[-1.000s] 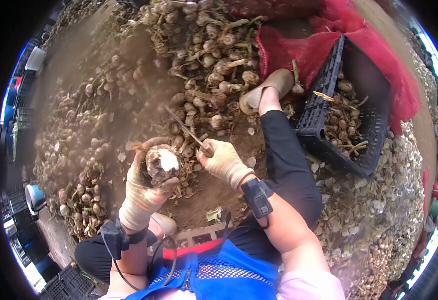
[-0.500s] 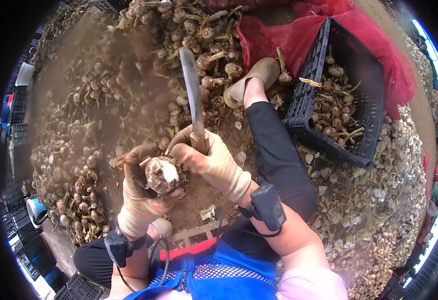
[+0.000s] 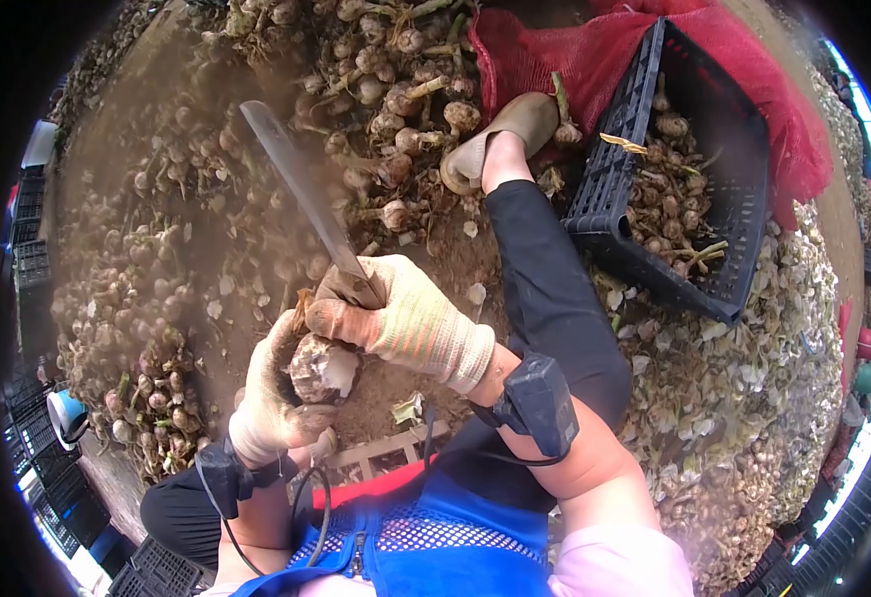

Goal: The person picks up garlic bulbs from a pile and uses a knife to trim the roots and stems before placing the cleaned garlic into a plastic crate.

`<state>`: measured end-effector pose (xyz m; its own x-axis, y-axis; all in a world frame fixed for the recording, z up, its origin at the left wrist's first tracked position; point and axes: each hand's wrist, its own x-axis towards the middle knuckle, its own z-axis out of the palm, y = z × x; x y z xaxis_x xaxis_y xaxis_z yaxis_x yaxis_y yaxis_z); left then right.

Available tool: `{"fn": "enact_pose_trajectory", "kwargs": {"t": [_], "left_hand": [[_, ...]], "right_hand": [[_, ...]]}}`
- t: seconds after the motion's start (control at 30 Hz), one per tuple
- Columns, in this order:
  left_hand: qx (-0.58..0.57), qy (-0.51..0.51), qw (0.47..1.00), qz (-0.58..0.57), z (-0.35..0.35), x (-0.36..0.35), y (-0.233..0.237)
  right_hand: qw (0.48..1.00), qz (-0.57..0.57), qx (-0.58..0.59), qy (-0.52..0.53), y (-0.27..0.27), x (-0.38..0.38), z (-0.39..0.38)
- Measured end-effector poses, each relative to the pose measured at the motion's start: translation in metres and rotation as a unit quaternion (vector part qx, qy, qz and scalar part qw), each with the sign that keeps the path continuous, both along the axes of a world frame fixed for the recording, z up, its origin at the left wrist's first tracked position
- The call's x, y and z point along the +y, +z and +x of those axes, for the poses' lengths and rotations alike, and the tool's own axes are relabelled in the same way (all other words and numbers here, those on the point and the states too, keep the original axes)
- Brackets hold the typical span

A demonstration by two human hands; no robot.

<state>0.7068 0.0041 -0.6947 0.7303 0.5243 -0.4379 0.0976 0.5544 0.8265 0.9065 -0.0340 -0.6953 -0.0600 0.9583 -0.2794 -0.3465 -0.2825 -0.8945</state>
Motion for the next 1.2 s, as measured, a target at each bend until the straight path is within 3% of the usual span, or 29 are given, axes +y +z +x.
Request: {"fn": "enact_pose_trajectory", "kwargs": {"t": [0.07, 0.13, 0.23, 0.3, 0.33, 0.47, 0.5, 0.57, 0.67, 0.73, 0.77, 0.8, 0.83, 0.87, 0.9, 0.97, 1.03, 1.07, 1.17, 1.2], "left_hand": [[-0.003, 0.003, 1.0, -0.024, -0.003, 0.0, -0.001], [-0.008, 0.013, 0.999, -0.05, -0.005, 0.0, 0.0], [-0.017, 0.034, 0.995, -0.095, -0.009, -0.002, 0.001], [-0.013, 0.027, 0.993, -0.116, -0.007, 0.004, 0.004], [-0.004, -0.008, 0.992, -0.124, -0.004, 0.012, 0.007], [-0.088, 0.171, 0.972, -0.138, -0.043, 0.013, -0.059], [-0.021, 0.213, 0.974, -0.069, -0.062, 0.032, -0.061], [-0.004, 0.352, 0.932, 0.086, -0.097, 0.061, -0.058], [-0.158, 0.516, 0.838, 0.081, -0.159, 0.102, -0.038], [-0.006, 0.573, 0.803, 0.163, -0.199, 0.125, -0.057], [0.197, 0.554, 0.773, 0.239, -0.219, 0.133, -0.099], [0.207, 0.485, 0.823, 0.21, -0.223, 0.138, -0.13], [0.219, 0.408, 0.867, 0.186, -0.195, 0.142, -0.13], [0.306, 0.305, 0.889, 0.152, -0.165, 0.139, -0.131], [0.38, 0.182, 0.898, 0.129, -0.105, 0.134, -0.101], [0.529, 0.005, 0.772, 0.351, -0.084, 0.131, -0.189], [0.578, -0.059, 0.778, 0.239, -0.041, 0.13, -0.189], [0.535, -0.029, 0.819, 0.205, -0.028, 0.127, -0.161], [0.386, 0.149, 0.892, 0.183, -0.059, 0.114, -0.236], [0.185, 0.208, 0.956, 0.091, -0.069, 0.109, -0.232]], "right_hand": [[1.0, -0.004, 0.012, 0.001, -0.001, -0.001, -0.001], [0.993, 0.11, -0.03, 0.024, -0.01, 0.001, 0.0], [0.995, 0.084, -0.001, 0.046, 0.002, 0.002, -0.001], [0.978, 0.155, -0.131, 0.038, -0.002, 0.002, -0.002], [0.922, 0.263, -0.282, 0.023, -0.022, 0.002, -0.001], [0.99, 0.093, -0.09, -0.054, -0.043, -0.001, -0.015], [0.995, 0.049, -0.032, -0.079, -0.044, -0.001, -0.016], [0.996, -0.031, 0.02, -0.085, -0.033, -0.001, -0.013], [0.99, -0.086, 0.059, -0.093, -0.026, 0.0, -0.009], [0.99, -0.105, 0.065, -0.073, -0.022, 0.003, -0.01], [0.989, -0.113, 0.067, -0.063, -0.022, 0.007, -0.012], [0.987, -0.132, 0.06, -0.062, -0.025, 0.01, -0.016], [0.987, -0.143, 0.05, -0.051, -0.026, 0.012, -0.019], [0.987, -0.153, 0.038, -0.042, -0.027, 0.015, -0.022], [0.986, -0.163, 0.026, -0.034, -0.028, 0.018, -0.025], [0.988, -0.145, -0.034, -0.043, -0.038, 0.021, -0.034], [0.988, -0.124, -0.079, -0.046, -0.051, 0.02, -0.039], [0.989, -0.106, -0.088, -0.047, -0.055, 0.02, -0.039], [0.953, -0.049, -0.299, 0.003, -0.069, 0.021, -0.035], [0.932, -0.045, -0.359, 0.024, -0.073, 0.021, -0.034]]}}
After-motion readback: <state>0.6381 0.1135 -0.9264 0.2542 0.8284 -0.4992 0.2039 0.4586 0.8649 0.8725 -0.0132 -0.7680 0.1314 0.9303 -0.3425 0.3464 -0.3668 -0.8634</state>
